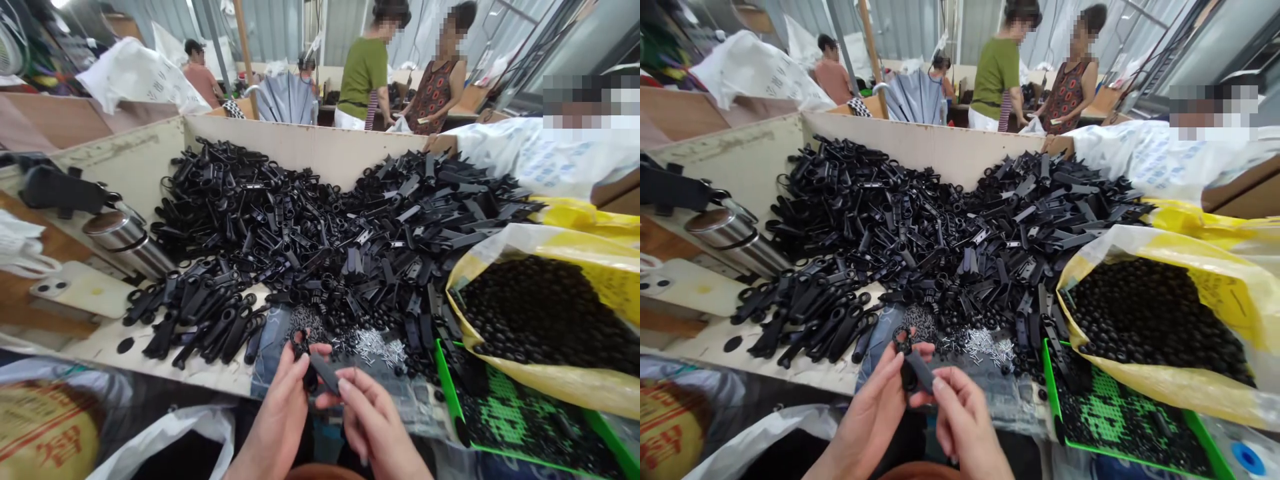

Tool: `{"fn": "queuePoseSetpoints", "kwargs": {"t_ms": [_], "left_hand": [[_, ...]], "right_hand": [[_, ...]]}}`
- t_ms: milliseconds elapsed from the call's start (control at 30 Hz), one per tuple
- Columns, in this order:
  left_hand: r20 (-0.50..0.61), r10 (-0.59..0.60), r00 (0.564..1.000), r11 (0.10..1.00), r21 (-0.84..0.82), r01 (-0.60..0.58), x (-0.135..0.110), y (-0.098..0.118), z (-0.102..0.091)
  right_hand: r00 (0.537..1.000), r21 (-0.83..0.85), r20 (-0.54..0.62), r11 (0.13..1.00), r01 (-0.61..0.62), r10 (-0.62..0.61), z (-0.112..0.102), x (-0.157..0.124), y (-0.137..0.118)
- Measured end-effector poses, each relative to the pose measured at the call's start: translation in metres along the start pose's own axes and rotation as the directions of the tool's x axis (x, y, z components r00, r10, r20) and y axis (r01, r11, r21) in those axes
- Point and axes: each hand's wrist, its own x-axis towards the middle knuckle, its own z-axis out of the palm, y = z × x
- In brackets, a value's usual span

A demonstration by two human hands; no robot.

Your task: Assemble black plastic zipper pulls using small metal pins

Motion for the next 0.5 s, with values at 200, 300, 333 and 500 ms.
{"fn": "queuePoseSetpoints", "kwargs": {"t_ms": [200, 300, 333, 500], "left_hand": [[-0.054, 0.099, 0.994, 0.989, 0.119, -0.092, -0.009, -0.004, -0.004], [-0.071, 0.145, 0.987, 0.981, 0.144, -0.133, -0.012, -0.006, -0.007], [-0.082, 0.149, 0.985, 0.978, 0.158, -0.135, -0.013, -0.006, -0.007], [-0.092, 0.123, 0.988, 0.979, 0.174, -0.106, -0.013, -0.005, -0.008]], "right_hand": [[0.974, -0.334, 0.096, 0.915, 0.225, -0.204, 0.018, 0.002, 0.013], [0.949, -0.548, 0.175, 0.775, 0.314, -0.26, 0.018, 0.0, 0.011], [0.952, -0.568, 0.196, 0.764, 0.305, -0.235, 0.018, 0.0, 0.01], [0.974, -0.475, 0.159, 0.852, 0.221, -0.164, 0.019, 0.0, 0.008]]}}
